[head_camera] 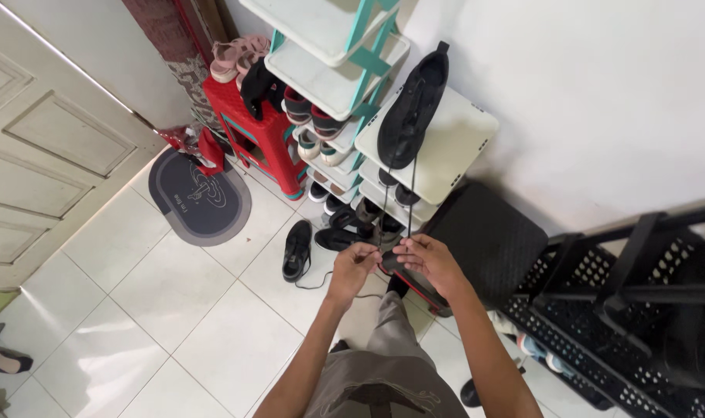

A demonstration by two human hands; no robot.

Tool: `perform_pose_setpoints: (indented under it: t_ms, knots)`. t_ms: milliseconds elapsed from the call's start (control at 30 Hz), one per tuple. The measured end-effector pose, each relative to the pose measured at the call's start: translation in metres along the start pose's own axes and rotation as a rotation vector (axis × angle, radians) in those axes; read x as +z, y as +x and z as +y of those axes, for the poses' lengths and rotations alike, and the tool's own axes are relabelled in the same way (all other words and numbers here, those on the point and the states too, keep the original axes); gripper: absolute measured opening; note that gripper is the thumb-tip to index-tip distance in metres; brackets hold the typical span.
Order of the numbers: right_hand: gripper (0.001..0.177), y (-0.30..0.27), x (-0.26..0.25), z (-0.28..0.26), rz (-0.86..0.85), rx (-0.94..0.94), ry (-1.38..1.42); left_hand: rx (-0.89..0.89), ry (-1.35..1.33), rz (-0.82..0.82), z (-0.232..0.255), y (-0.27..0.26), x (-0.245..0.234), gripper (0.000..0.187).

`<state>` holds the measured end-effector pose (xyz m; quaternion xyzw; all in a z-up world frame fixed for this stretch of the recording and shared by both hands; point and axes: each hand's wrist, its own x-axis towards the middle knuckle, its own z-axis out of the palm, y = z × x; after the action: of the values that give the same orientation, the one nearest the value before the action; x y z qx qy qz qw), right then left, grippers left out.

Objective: The person unlaces a black shoe placed on a white plastic shelf, then re-laces the same shoe by threading the laces through the eyelets and tying them. The person repeats this process on a second black shoe.

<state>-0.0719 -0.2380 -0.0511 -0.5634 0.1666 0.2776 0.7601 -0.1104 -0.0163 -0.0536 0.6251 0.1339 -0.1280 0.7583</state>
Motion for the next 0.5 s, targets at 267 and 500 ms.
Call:
perform_pose_setpoints:
  t_ms: [267,500]
  knots:
    - [0.025,-0.016,0.029,0.024,0.062,-0.022,-0.110,0.053,0.193,-0.001,0.010,-0.021,0.012,0.009]
    - [0.026,-0.021,0.040,0.017,0.133,-0.078,-0.065,0.128,0.171,0.010,0.019,-0.028,0.012,0.010]
